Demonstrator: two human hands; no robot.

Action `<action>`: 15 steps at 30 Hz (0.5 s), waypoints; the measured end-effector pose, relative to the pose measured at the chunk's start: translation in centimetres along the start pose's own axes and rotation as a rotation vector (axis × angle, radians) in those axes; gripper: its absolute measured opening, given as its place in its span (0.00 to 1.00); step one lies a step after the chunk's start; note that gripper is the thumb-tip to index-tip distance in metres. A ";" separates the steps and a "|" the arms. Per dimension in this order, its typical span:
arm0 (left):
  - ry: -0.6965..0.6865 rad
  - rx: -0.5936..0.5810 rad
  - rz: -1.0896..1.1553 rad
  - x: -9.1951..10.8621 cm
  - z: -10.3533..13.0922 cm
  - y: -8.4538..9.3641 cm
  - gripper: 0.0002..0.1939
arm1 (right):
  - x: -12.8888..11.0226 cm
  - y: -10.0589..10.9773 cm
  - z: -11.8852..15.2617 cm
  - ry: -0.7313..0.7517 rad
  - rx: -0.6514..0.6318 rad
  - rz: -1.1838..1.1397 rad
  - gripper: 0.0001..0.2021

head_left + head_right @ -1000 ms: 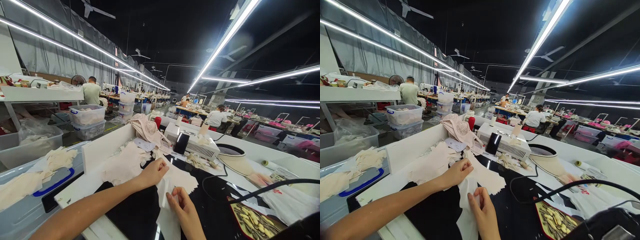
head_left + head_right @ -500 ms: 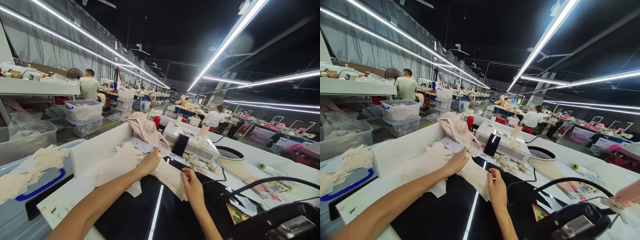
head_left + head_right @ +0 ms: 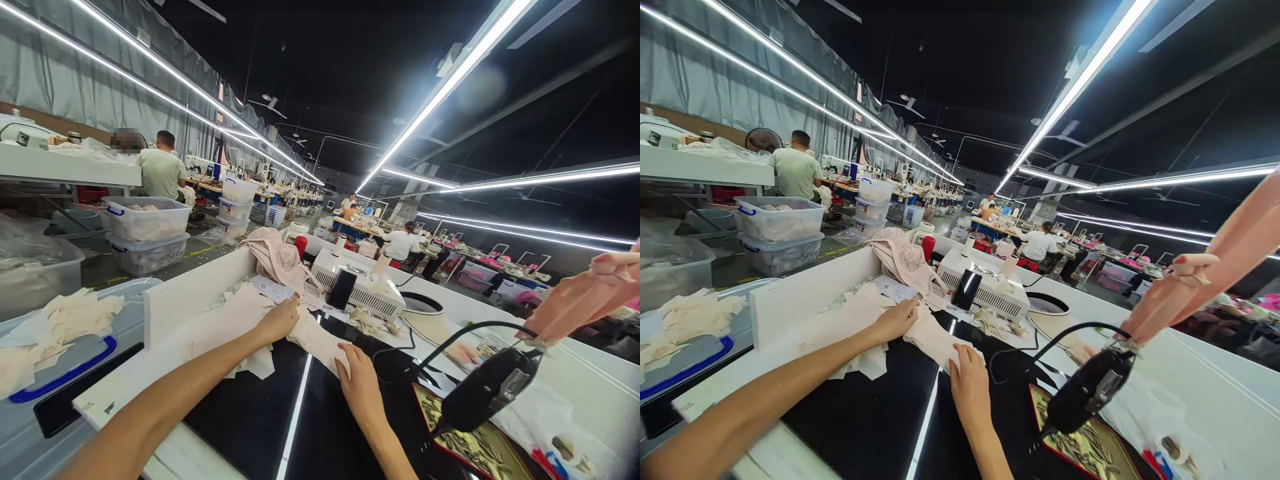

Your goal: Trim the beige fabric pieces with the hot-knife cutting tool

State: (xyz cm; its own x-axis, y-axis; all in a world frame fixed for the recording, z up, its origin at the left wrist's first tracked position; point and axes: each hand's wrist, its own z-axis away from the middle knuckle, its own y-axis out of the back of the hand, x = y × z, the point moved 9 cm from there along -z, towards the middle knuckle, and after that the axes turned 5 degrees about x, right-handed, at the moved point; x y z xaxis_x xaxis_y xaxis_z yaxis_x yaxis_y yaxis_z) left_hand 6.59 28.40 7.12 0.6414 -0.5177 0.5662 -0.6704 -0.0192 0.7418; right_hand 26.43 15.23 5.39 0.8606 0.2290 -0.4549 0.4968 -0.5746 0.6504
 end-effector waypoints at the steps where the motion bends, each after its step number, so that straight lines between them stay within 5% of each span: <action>1: -0.022 -0.008 -0.004 0.1 0.7 0.6 0.18 | -1.5 -0.1 1.2 0.038 -0.036 -0.020 0.16; 7: -0.109 -0.057 -0.066 -0.8 6.5 4.5 0.14 | -10.3 -1.3 9.2 0.239 -0.260 -0.129 0.16; 11: -0.021 0.003 -0.164 -4.8 8.2 8.1 0.12 | -13.3 -2.6 13.0 0.406 -0.363 -0.136 0.16; 15: 0.137 0.050 -0.219 -9.6 7.9 10.4 0.13 | -13.6 -2.7 14.2 0.399 -0.306 -0.130 0.14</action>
State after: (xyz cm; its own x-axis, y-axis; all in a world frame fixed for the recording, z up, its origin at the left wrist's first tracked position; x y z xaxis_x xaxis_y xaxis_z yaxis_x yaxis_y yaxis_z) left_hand -9.51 26.40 6.49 0.8156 -0.3763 0.4396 -0.5251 -0.1618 0.8355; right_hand 11.79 2.51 1.26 0.7357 0.5993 -0.3156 0.5616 -0.2792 0.7789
